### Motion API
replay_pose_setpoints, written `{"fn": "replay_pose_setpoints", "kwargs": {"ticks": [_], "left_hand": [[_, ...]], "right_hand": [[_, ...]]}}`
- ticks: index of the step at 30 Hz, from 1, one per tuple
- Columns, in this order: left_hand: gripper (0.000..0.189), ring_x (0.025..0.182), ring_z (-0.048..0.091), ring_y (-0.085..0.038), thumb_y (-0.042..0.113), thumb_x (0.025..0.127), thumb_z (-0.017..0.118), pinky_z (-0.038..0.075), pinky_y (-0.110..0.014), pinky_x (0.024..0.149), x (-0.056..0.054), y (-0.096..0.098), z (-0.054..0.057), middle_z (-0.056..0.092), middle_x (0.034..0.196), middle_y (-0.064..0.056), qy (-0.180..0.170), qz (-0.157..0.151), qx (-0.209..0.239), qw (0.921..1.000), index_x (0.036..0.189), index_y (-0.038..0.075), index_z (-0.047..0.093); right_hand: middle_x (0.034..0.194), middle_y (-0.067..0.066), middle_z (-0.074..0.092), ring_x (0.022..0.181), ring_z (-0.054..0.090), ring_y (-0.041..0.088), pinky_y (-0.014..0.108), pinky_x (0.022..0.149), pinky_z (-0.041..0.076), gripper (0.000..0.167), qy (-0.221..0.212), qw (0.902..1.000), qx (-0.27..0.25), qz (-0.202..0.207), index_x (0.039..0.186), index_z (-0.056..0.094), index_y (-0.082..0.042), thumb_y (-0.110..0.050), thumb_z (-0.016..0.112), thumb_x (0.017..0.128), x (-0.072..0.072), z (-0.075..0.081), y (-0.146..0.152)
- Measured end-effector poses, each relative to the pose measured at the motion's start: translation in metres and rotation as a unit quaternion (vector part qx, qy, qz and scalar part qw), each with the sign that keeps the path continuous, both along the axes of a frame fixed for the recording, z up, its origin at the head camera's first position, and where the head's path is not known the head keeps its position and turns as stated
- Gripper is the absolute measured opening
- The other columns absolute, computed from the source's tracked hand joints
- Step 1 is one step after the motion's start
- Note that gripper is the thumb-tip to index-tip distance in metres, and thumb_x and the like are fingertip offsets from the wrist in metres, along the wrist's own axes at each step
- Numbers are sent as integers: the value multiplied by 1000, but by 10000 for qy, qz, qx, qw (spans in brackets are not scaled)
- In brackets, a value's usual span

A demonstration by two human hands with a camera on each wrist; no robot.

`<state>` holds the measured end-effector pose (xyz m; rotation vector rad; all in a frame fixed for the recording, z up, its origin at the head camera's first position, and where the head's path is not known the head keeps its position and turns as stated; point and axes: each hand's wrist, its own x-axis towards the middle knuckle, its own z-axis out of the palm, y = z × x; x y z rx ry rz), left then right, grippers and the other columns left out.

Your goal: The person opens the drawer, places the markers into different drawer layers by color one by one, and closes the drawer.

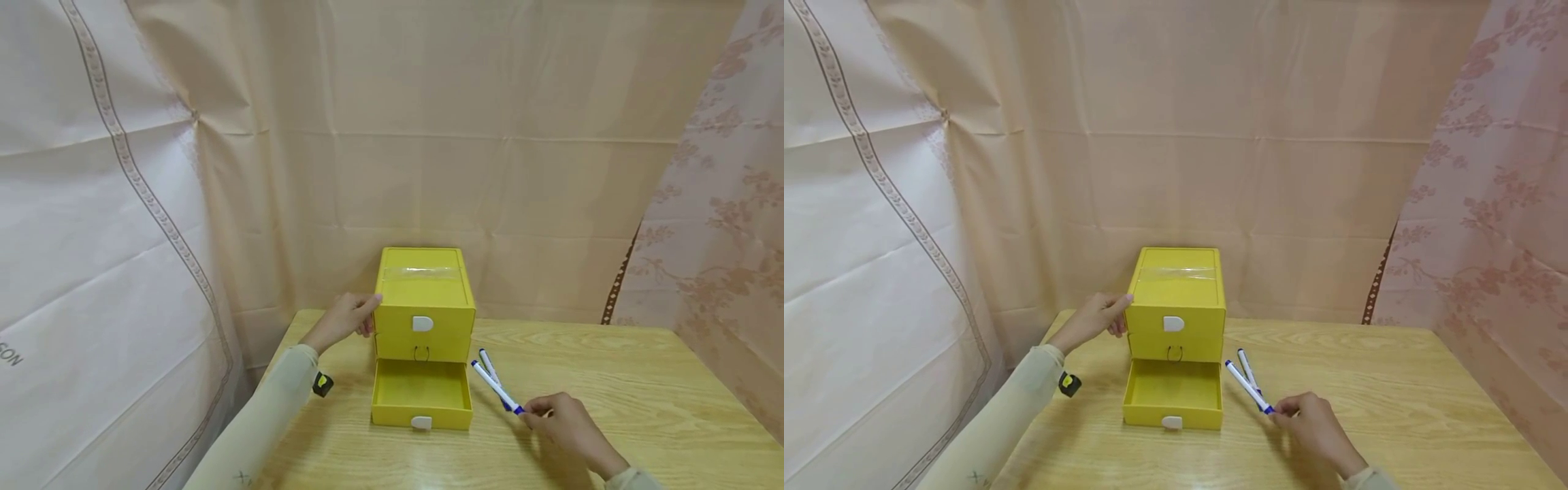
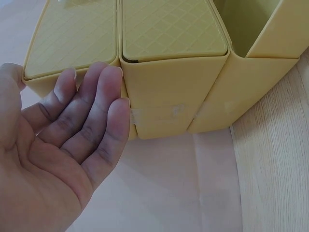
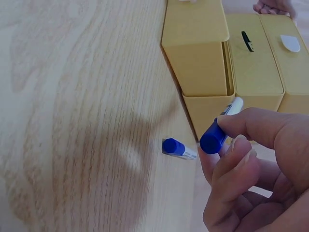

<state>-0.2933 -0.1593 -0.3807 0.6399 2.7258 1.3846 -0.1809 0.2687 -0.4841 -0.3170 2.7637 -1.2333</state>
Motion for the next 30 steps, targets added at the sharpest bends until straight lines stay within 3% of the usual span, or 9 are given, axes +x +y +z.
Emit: {"fn": "replay_pose_setpoints", "kwargs": {"ticks": [15, 30], "left_hand": [[57, 72, 71, -39, 54, 108, 46, 60, -40, 67, -1, -1, -2, 69, 72, -10, -8, -17, 13, 10000, 79, 9, 67], [58, 70, 71, -34, 56, 107, 45, 60, -40, 68, 1, 0, 0, 69, 73, -7, -42, 63, -94, 9999, 80, 9, 67]], "right_hand": [[80, -3, 69, 52, 50, 6, 23, 43, 44, 10, 422, 9985, 128, 324, 92, 78, -9, -18, 80, 90, 5, 7, -8], [80, -12, 67, 56, 46, 5, 21, 48, 40, 7, 886, 9929, 188, 770, 94, 80, -14, -21, 78, 92, -5, 12, -20]]}}
